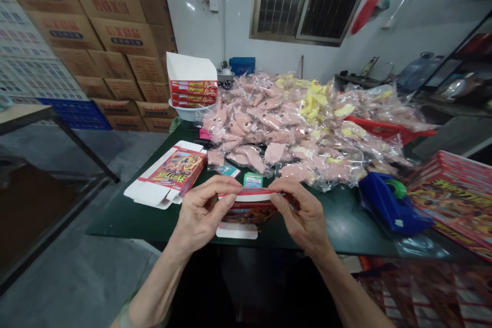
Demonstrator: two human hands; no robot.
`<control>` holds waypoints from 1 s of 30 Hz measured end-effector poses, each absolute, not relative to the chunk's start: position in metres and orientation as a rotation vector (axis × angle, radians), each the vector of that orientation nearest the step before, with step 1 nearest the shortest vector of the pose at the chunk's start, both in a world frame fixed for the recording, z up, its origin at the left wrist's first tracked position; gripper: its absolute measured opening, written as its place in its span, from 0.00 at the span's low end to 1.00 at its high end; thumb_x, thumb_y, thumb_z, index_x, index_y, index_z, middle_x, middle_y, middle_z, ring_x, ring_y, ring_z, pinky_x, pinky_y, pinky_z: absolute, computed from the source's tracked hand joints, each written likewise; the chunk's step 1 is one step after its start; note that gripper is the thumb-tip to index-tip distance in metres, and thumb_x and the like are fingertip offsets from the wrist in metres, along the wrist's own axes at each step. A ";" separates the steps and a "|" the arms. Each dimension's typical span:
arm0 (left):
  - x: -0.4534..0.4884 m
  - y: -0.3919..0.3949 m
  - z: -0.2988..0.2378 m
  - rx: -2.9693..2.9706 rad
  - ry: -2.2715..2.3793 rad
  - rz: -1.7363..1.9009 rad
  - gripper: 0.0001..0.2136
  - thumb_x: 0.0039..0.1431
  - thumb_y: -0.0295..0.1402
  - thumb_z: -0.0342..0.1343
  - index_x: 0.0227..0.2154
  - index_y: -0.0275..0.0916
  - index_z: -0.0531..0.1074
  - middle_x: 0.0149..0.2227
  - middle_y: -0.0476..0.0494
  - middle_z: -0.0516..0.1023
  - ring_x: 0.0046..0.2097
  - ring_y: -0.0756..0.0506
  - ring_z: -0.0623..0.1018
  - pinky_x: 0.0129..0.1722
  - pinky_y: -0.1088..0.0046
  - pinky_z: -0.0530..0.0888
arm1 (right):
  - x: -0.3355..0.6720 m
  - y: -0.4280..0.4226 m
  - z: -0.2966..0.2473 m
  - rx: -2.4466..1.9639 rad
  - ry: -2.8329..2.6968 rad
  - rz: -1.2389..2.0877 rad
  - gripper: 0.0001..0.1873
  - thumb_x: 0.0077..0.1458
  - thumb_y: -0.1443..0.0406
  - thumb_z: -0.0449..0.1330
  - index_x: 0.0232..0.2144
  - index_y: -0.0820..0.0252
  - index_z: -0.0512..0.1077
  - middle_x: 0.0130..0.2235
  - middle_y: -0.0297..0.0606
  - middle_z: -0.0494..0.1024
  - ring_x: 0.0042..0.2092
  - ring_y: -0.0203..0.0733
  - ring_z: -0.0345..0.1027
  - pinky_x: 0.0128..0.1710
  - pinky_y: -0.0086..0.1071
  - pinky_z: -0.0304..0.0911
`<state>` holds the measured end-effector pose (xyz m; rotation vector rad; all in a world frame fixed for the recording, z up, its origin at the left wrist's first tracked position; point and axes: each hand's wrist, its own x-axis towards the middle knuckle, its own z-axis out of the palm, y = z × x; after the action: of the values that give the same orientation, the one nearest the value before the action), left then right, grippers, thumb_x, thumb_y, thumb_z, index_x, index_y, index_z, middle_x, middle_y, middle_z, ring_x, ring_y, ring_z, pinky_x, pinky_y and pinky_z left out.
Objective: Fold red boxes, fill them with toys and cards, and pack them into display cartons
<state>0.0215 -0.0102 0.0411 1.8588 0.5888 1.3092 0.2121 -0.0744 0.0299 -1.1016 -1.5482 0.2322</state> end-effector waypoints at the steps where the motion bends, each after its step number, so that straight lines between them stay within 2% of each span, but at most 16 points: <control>1: 0.020 -0.009 0.041 1.856 0.571 1.293 0.05 0.55 0.30 0.56 0.31 0.39 0.77 0.36 0.41 0.78 0.39 0.45 0.77 0.36 0.72 0.75 | 0.211 -0.075 0.029 -1.095 -1.547 0.235 0.07 0.57 0.70 0.55 0.36 0.56 0.71 0.36 0.38 0.73 0.38 0.37 0.68 0.33 0.29 0.66; 5: 0.014 -0.007 0.038 1.909 0.546 1.248 0.06 0.55 0.29 0.56 0.33 0.39 0.78 0.37 0.39 0.77 0.39 0.44 0.77 0.34 0.71 0.75 | 0.207 -0.075 0.022 -1.065 -1.524 0.210 0.10 0.56 0.72 0.55 0.38 0.55 0.73 0.40 0.39 0.73 0.41 0.39 0.69 0.38 0.33 0.66; 10: 0.013 -0.011 0.027 2.073 0.460 1.336 0.10 0.57 0.26 0.52 0.40 0.39 0.75 0.42 0.37 0.76 0.44 0.43 0.76 0.40 0.67 0.75 | 0.204 -0.076 0.012 -1.045 -1.465 0.138 0.12 0.55 0.73 0.55 0.39 0.54 0.72 0.42 0.39 0.73 0.44 0.40 0.69 0.44 0.37 0.65; 14: 0.018 -0.014 0.014 2.147 0.421 1.521 0.15 0.51 0.21 0.57 0.42 0.40 0.73 0.46 0.39 0.74 0.46 0.43 0.76 0.42 0.68 0.74 | 0.202 -0.072 0.002 -0.999 -1.469 0.069 0.13 0.55 0.72 0.55 0.42 0.54 0.71 0.44 0.41 0.72 0.45 0.42 0.69 0.44 0.39 0.66; 18: 0.026 -0.012 0.002 2.127 0.484 1.614 0.15 0.47 0.19 0.61 0.38 0.40 0.74 0.44 0.42 0.75 0.44 0.45 0.76 0.41 0.70 0.75 | 0.194 -0.064 -0.003 -0.974 -1.452 -0.056 0.13 0.54 0.71 0.57 0.42 0.53 0.69 0.45 0.42 0.72 0.45 0.42 0.69 0.43 0.39 0.67; 22: 0.034 -0.015 -0.005 1.920 0.676 1.676 0.19 0.47 0.23 0.62 0.43 0.41 0.70 0.40 0.46 0.76 0.39 0.48 0.77 0.39 0.75 0.75 | 0.195 -0.067 0.001 -0.999 -1.506 -0.065 0.11 0.56 0.69 0.56 0.42 0.54 0.68 0.45 0.42 0.73 0.45 0.41 0.69 0.43 0.36 0.67; 25: 0.037 -0.017 -0.009 1.736 0.829 1.695 0.22 0.44 0.27 0.65 0.45 0.41 0.69 0.40 0.48 0.77 0.36 0.49 0.78 0.38 0.77 0.76 | 0.229 -0.083 0.005 -1.242 -1.486 -0.167 0.13 0.55 0.66 0.56 0.44 0.57 0.69 0.45 0.44 0.73 0.44 0.41 0.69 0.39 0.34 0.67; 27: 0.037 -0.016 -0.012 1.684 0.901 1.683 0.22 0.41 0.29 0.67 0.43 0.41 0.71 0.38 0.49 0.78 0.35 0.49 0.78 0.35 0.78 0.77 | 0.276 -0.102 0.009 -1.595 -1.211 -0.289 0.10 0.55 0.64 0.55 0.39 0.59 0.71 0.40 0.43 0.74 0.38 0.40 0.69 0.36 0.33 0.66; 28: 0.037 -0.015 -0.013 1.664 0.934 1.686 0.22 0.40 0.29 0.67 0.42 0.42 0.72 0.38 0.50 0.78 0.34 0.49 0.78 0.34 0.79 0.77 | 0.304 -0.113 0.011 -1.808 -0.988 -0.322 0.09 0.55 0.63 0.54 0.33 0.59 0.72 0.36 0.40 0.74 0.36 0.39 0.69 0.36 0.33 0.65; 30: 0.037 -0.012 -0.016 1.632 0.981 1.677 0.23 0.38 0.29 0.68 0.41 0.43 0.73 0.38 0.51 0.79 0.33 0.49 0.78 0.34 0.79 0.78 | 0.364 -0.136 0.016 -1.977 -0.770 -0.346 0.10 0.55 0.65 0.53 0.27 0.62 0.71 0.31 0.41 0.73 0.36 0.42 0.67 0.39 0.36 0.63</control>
<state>0.0372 -0.0119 -0.0159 1.6322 0.9812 1.6767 0.3639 -0.1359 0.0164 -1.9765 -0.7696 -0.3456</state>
